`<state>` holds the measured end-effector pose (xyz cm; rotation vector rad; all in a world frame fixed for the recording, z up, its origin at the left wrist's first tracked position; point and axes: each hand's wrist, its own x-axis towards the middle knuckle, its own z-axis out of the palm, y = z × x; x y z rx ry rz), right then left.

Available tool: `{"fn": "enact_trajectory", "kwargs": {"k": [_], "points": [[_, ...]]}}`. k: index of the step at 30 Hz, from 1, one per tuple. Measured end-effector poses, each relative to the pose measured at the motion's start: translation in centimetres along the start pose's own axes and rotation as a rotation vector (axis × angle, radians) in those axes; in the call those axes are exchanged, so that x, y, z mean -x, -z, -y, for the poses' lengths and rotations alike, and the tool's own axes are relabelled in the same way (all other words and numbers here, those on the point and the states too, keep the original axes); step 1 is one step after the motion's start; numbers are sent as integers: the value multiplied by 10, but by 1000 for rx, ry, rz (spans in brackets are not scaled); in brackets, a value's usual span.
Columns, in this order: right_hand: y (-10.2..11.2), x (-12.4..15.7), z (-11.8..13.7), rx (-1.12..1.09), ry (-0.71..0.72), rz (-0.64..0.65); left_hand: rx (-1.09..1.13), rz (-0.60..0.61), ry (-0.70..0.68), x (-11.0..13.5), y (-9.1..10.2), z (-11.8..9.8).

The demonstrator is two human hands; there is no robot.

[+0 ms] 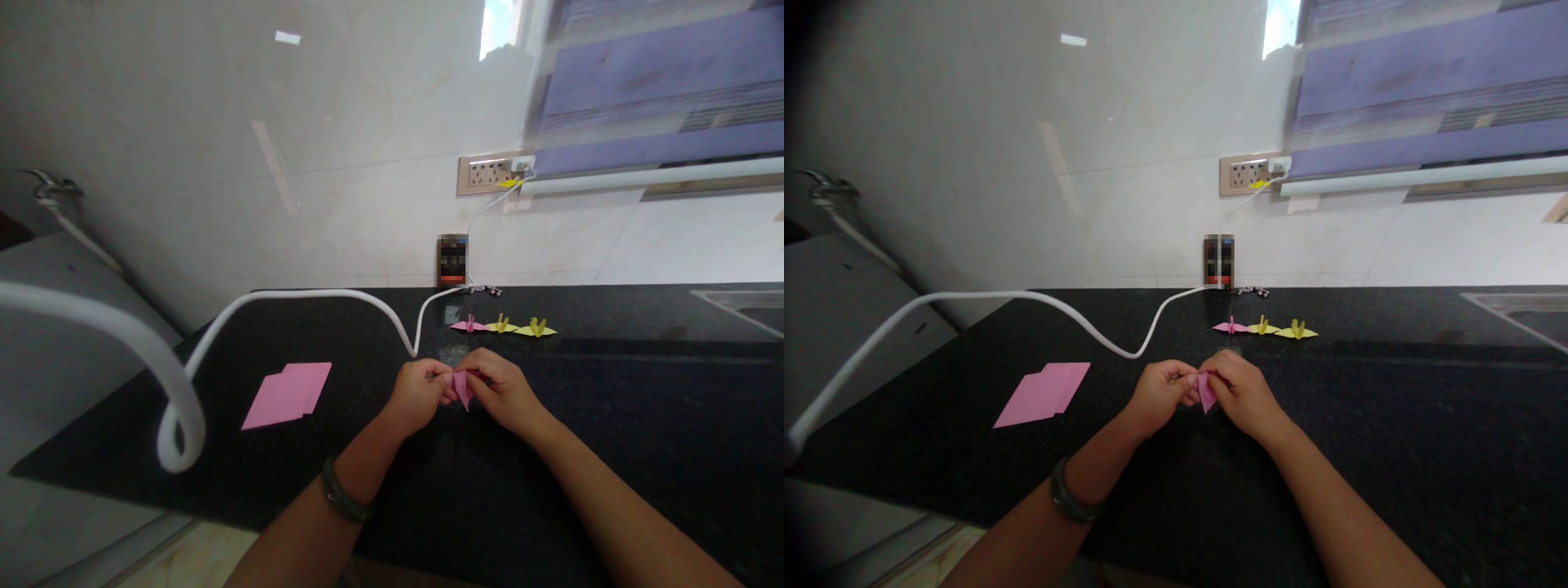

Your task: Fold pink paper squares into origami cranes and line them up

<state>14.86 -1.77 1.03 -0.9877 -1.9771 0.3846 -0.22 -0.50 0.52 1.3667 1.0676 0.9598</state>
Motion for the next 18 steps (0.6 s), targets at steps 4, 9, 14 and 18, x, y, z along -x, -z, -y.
{"fn": "enact_trajectory", "kwargs": {"k": [4,9,14,18], "points": [[0,0,0,33,-3,15,5,19,9,0,0,1],[1,-1,1,86,35,51,-2,38,10,1,0,0],[2,-1,2,81,42,28,-33,52,-3,2,1,-3],[2,-1,1,66,29,-5,-40,83,-17,3,1,-2]]}}
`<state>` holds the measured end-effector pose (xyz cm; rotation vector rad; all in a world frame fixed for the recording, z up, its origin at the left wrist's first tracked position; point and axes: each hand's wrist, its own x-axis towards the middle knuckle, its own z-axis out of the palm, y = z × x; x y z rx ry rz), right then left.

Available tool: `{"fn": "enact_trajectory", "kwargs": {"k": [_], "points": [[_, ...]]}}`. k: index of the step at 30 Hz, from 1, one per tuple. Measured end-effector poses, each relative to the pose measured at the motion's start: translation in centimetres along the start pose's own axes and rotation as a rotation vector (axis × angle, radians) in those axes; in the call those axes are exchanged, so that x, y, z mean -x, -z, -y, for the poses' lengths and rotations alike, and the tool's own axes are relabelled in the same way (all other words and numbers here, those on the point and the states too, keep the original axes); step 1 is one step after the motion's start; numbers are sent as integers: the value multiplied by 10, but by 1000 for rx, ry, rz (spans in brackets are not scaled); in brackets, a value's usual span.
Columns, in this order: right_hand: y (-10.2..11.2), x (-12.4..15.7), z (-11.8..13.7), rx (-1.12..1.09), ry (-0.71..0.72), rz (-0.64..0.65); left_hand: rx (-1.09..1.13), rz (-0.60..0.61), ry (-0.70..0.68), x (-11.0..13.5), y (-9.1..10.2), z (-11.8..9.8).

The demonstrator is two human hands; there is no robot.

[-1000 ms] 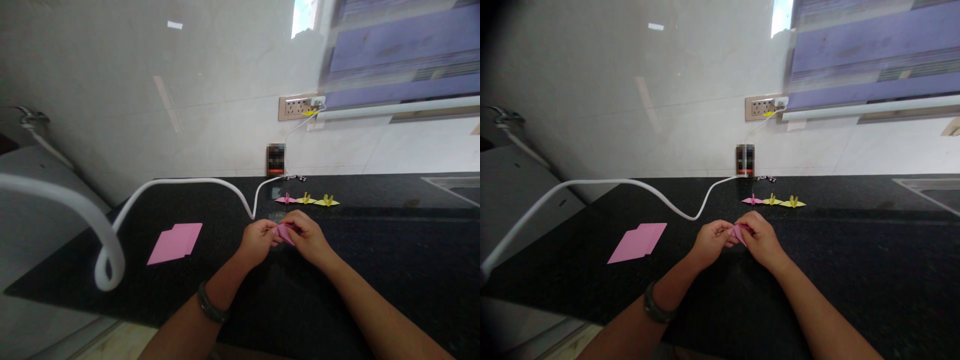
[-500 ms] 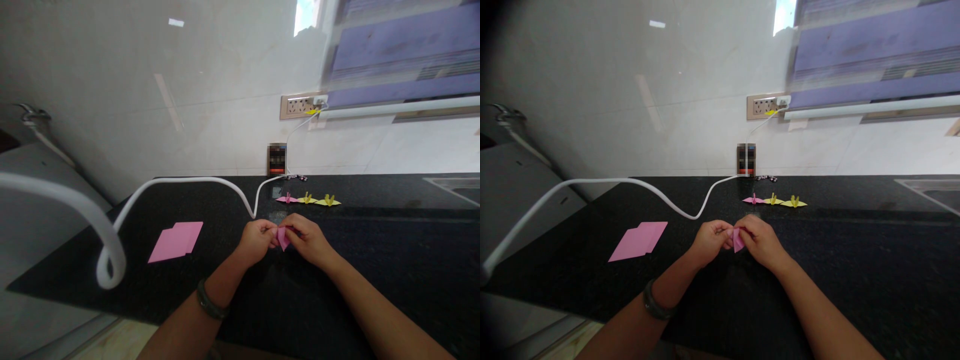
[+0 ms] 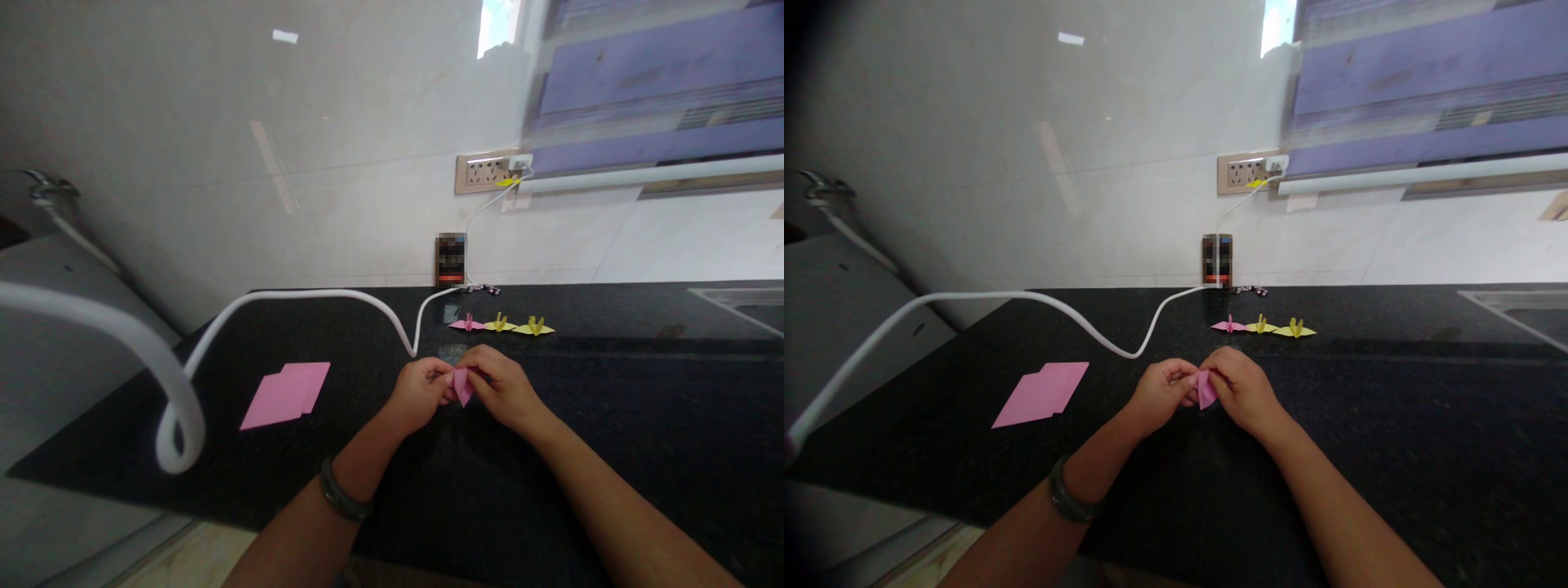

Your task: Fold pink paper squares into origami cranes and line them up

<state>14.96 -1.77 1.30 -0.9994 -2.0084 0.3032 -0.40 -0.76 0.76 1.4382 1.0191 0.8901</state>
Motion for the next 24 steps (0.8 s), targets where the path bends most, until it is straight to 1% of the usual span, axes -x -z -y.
{"fn": "enact_trajectory", "kwargs": {"k": [3,6,10,13,18,24], "points": [[0,1,-4,32,10,-22,-2,15,-13,-1,0,3],[0,1,-8,74,57,-37,-23,12,-25,-2,-1,8],[2,1,-11,114,91,-17,-45,7,-42,-3,-1,11],[3,0,-11,89,76,-17,-30,13,-38,-2,-1,10],[2,0,-11,2,23,-39,57,71,31,0,-3,3],[3,1,-10,7,-7,-14,86,67,75,0,-4,0]]}}
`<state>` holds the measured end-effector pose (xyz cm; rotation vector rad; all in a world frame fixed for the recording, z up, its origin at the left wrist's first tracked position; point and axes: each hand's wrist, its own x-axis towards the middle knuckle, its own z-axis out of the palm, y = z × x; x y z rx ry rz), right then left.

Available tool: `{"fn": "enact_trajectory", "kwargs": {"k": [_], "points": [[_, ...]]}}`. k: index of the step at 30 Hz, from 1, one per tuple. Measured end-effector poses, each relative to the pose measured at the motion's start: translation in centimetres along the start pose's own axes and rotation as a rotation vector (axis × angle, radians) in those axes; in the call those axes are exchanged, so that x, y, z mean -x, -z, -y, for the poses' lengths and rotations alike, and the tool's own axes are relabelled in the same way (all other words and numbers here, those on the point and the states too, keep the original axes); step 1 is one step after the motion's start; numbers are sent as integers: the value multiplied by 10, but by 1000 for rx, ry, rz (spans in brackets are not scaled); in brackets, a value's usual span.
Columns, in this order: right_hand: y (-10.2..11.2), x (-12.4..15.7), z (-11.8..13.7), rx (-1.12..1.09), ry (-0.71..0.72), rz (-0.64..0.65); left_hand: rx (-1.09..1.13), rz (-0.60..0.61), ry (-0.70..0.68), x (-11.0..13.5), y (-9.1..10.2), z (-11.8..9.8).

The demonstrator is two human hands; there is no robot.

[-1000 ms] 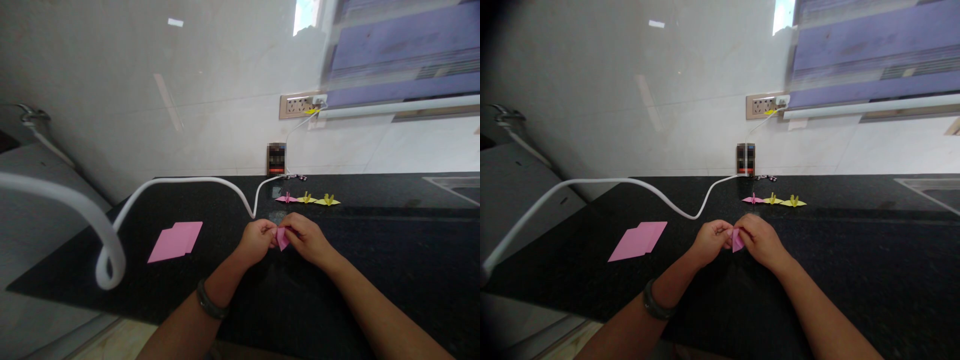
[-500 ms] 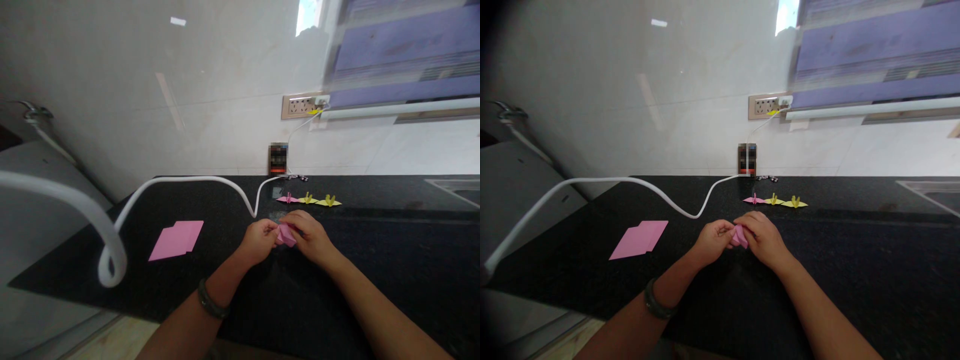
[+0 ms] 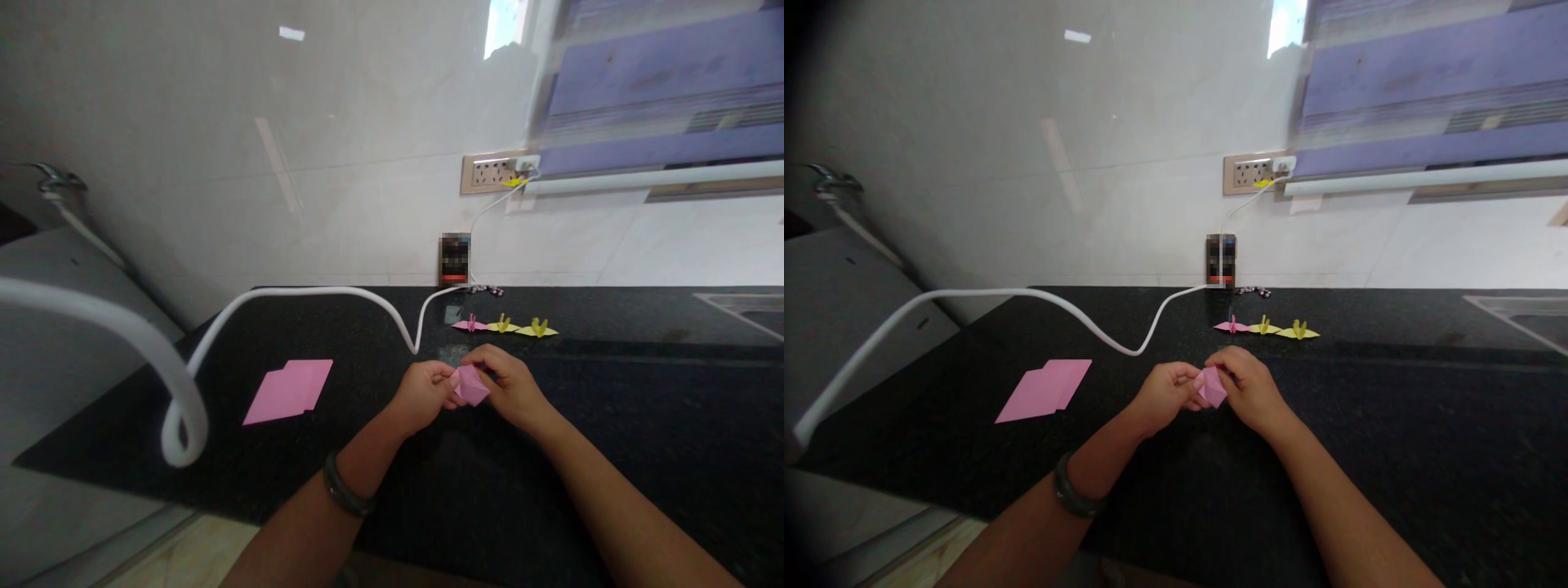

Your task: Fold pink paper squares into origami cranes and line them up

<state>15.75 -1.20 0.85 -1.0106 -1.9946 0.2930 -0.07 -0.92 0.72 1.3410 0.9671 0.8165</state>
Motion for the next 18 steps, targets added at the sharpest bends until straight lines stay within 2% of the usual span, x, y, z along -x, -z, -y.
{"fn": "enact_trajectory", "kwargs": {"k": [18], "points": [[-1,0,-1,121,109,1,-51,-78,-15,-4,1,3]]}}
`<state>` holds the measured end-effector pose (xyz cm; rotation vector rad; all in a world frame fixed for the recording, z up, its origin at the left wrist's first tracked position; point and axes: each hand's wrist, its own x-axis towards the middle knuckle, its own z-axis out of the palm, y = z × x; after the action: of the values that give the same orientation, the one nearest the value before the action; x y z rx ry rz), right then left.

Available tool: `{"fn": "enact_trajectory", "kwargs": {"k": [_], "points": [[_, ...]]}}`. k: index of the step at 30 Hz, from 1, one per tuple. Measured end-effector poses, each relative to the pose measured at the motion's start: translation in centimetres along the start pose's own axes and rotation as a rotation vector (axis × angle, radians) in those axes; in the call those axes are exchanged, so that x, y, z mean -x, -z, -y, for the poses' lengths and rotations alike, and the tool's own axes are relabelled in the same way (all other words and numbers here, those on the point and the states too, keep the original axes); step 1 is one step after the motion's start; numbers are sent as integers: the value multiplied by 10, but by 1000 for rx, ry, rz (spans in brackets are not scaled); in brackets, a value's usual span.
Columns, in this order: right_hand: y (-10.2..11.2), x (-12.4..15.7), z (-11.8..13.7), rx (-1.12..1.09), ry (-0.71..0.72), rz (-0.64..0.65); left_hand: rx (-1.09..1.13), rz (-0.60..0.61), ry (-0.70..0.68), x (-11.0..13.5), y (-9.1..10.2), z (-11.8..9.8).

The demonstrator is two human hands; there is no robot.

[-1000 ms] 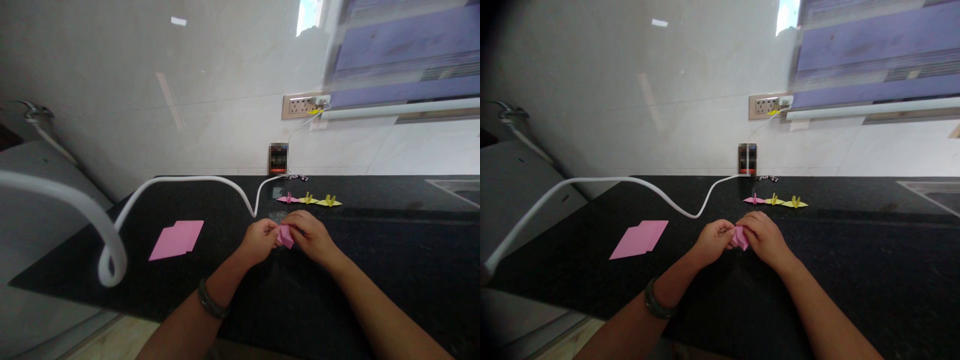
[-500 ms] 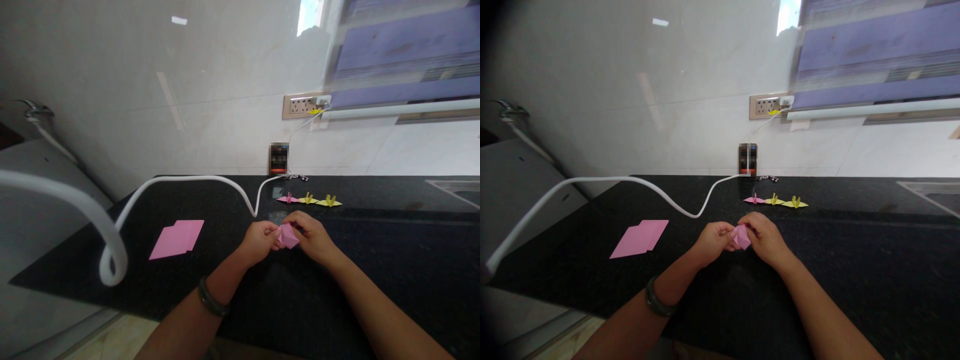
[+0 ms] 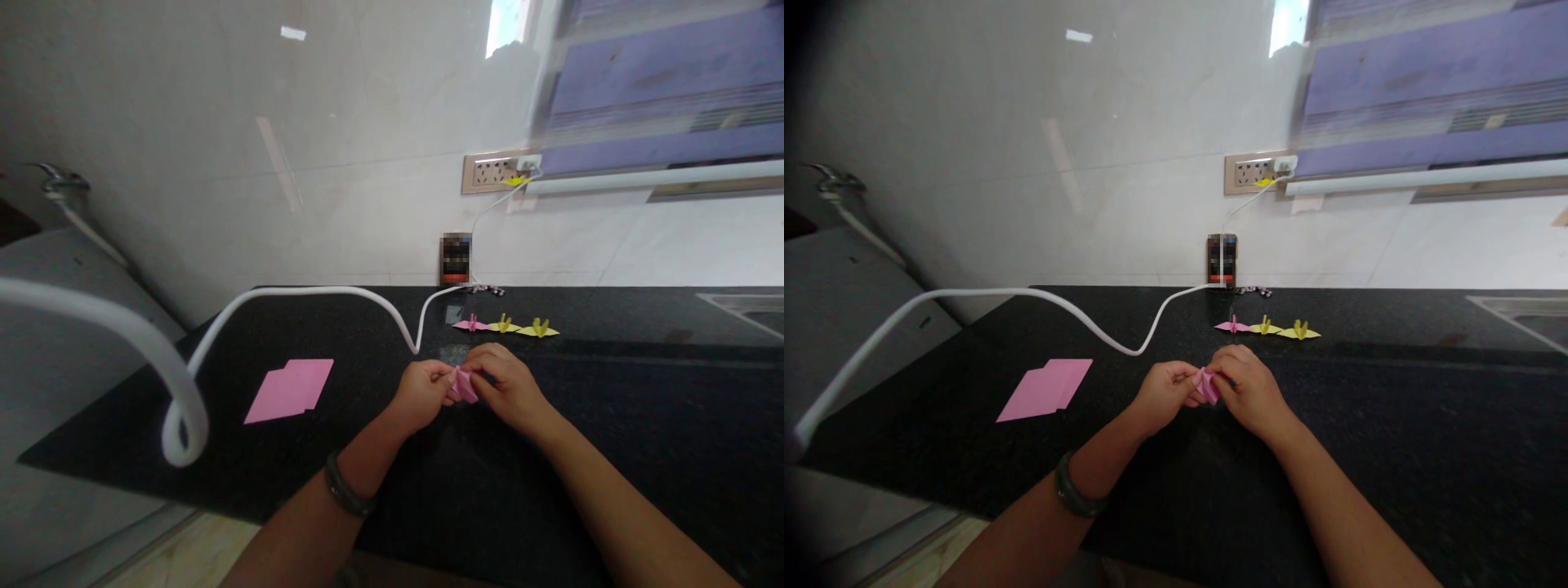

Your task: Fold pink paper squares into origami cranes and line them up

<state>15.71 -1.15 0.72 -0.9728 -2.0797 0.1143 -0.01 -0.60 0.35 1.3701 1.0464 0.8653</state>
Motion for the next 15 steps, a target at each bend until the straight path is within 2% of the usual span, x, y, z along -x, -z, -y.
{"fn": "enact_trajectory", "kwargs": {"k": [10,15], "points": [[-4,1,1,93,49,-34,131,-18,10,1,1,-2],[-1,0,5,172,17,-40,309,50,58,1,3,-6]]}}
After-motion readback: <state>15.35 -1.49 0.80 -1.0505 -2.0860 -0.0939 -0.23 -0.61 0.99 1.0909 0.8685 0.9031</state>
